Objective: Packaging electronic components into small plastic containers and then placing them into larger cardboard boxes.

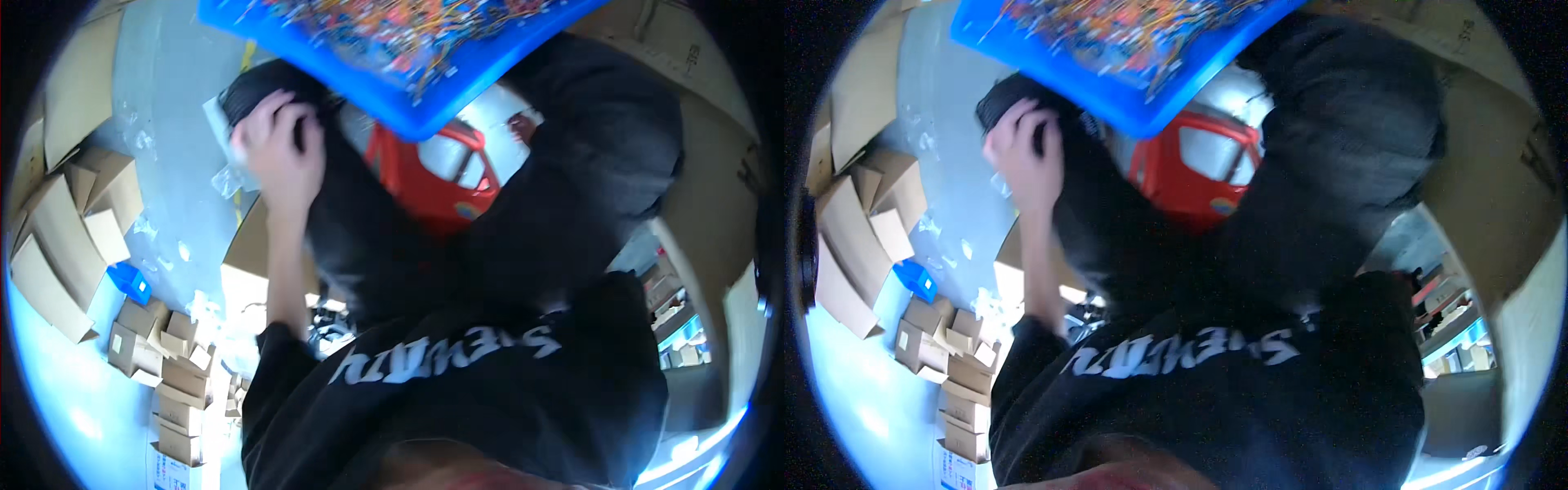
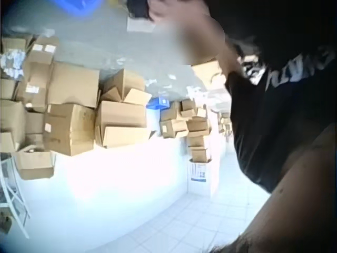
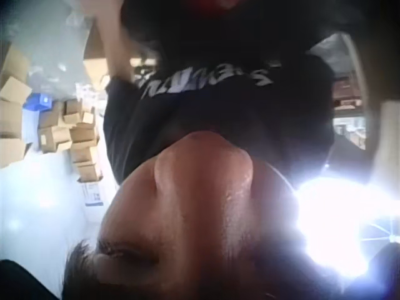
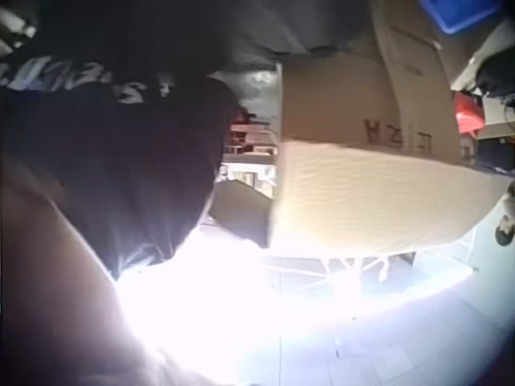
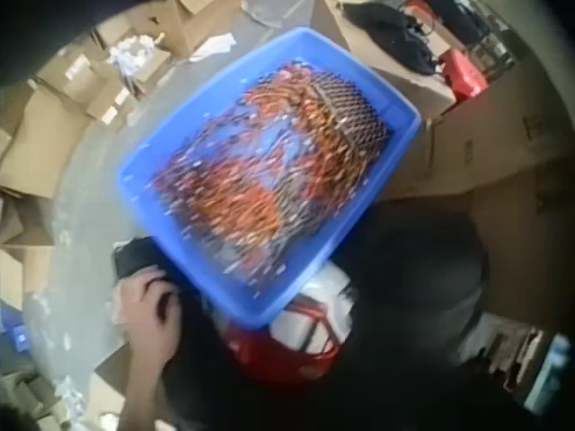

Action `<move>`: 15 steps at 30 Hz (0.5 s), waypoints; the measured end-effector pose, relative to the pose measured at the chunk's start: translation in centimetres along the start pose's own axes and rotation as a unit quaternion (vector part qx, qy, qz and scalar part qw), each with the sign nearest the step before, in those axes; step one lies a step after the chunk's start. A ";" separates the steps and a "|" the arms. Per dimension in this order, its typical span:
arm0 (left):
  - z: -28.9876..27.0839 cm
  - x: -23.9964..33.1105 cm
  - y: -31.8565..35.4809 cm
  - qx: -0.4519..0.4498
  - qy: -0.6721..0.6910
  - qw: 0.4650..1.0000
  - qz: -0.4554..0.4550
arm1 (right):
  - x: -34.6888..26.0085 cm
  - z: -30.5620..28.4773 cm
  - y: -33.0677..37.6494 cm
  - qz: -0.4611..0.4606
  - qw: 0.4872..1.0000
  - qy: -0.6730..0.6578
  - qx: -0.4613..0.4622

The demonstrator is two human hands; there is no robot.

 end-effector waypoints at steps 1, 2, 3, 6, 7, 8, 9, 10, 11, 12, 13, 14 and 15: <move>0.3 -0.2 0.3 0.014 0.013 1.000 0.005 | 4.4 -1.9 4.2 -0.024 0.999 0.030 0.015; 0.2 -0.8 0.7 0.028 0.025 0.999 0.012 | 8.3 -3.2 7.6 -0.050 0.997 0.057 0.032; 0.5 -1.5 1.0 0.029 0.032 0.999 0.022 | 12.4 -5.0 11.6 -0.074 0.992 0.082 0.064; 0.9 -1.3 1.8 0.065 0.071 0.993 0.064 | 22.9 -7.5 20.7 -0.148 0.961 0.155 0.172; 0.6 -1.1 2.3 0.069 0.080 0.991 0.082 | 26.1 -7.3 22.1 -0.174 0.945 0.177 0.212; 0.5 -2.0 2.9 0.076 0.084 0.991 0.076 | 27.7 -6.9 21.9 -0.200 0.926 0.203 0.247; 0.5 -2.1 2.9 0.079 0.092 0.989 0.082 | 30.1 -6.5 21.1 -0.228 0.903 0.219 0.292; 0.6 -2.1 2.7 0.083 0.103 0.987 0.088 | 31.0 -6.6 19.4 -0.252 0.875 0.235 0.339; 0.4 -2.4 3.0 0.090 0.110 0.984 0.105 | 30.5 -6.5 17.2 -0.271 0.848 0.257 0.376; 0.4 -2.6 3.0 0.091 0.104 0.985 0.104 | 30.2 -6.1 15.4 -0.288 0.819 0.276 0.412; 1.2 -1.6 2.6 0.090 0.102 0.984 0.118 | 32.3 -6.1 14.0 -0.305 0.785 0.284 0.458; 1.7 -1.3 2.4 0.093 0.097 0.983 0.124 | 33.0 -6.1 12.4 -0.318 0.750 0.298 0.498; 2.3 -0.8 1.9 0.099 0.107 0.978 0.148 | 33.3 -6.2 11.1 -0.328 0.711 0.310 0.539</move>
Point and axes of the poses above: each hand's wrist, its own y-axis away from the middle knuckle, its own z-axis out of the palm, x = y × z, the point moved 1 cm from there along -y, towards the middle knuckle, and after that the axes turned 5 degrees about z, right-handed, at the moved point
